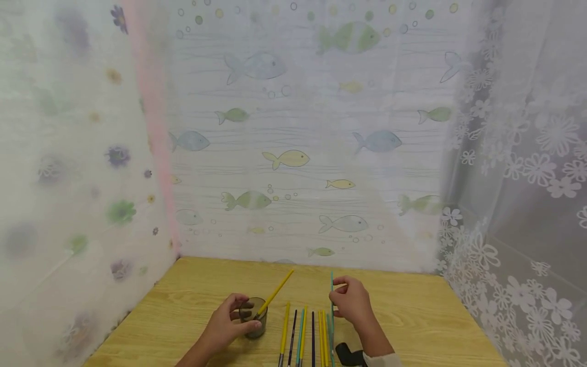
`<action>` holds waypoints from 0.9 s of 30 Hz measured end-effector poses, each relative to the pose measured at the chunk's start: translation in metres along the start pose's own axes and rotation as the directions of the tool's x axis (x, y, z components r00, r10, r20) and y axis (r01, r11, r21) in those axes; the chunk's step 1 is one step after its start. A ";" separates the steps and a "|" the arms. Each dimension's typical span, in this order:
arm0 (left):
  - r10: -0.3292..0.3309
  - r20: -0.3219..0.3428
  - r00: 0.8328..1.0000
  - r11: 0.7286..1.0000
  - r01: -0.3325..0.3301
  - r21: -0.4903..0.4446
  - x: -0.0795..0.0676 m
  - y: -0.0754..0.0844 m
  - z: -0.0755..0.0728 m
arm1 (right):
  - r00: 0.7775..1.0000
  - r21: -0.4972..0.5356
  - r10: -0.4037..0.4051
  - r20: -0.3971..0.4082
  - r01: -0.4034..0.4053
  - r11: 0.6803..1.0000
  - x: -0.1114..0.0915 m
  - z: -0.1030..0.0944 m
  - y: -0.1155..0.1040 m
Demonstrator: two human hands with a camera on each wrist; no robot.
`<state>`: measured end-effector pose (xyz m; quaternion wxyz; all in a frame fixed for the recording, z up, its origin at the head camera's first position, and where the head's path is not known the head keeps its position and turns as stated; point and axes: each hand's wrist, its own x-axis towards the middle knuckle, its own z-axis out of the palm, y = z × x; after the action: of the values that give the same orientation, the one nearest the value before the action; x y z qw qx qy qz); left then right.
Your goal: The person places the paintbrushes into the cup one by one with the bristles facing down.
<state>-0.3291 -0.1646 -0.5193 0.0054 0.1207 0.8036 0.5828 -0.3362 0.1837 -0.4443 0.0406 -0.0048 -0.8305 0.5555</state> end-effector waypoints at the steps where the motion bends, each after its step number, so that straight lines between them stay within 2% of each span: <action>1: -0.001 -0.001 1.000 1.000 0.001 0.000 -0.001 0.001 0.000 | 1.000 0.010 -0.008 -0.004 0.008 1.000 0.000 0.000 -0.002; 7: -0.006 0.004 1.000 1.000 0.006 0.003 -0.002 0.001 -0.001 | 0.999 0.081 -0.039 -0.025 0.040 0.996 0.002 0.002 -0.018; 11: -0.002 0.011 1.000 1.000 0.002 -0.005 -0.001 0.000 -0.002 | 0.999 0.119 -0.027 -0.043 0.032 0.992 0.001 0.005 -0.026; 16: 0.023 0.016 1.000 1.000 -0.023 -0.001 -0.001 0.000 -0.002 | 0.998 0.132 -0.016 -0.063 0.024 0.991 -0.002 0.009 -0.029; 27: 0.036 0.035 0.999 0.999 -0.036 0.006 -0.003 0.004 -0.004 | 0.990 0.161 -0.093 -0.104 0.109 0.981 -0.008 0.014 -0.035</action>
<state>-0.3264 -0.1678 -0.5149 0.0086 0.1455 0.8029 0.5780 -0.3282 0.1571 -0.4176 0.1090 0.0141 -0.7774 0.6193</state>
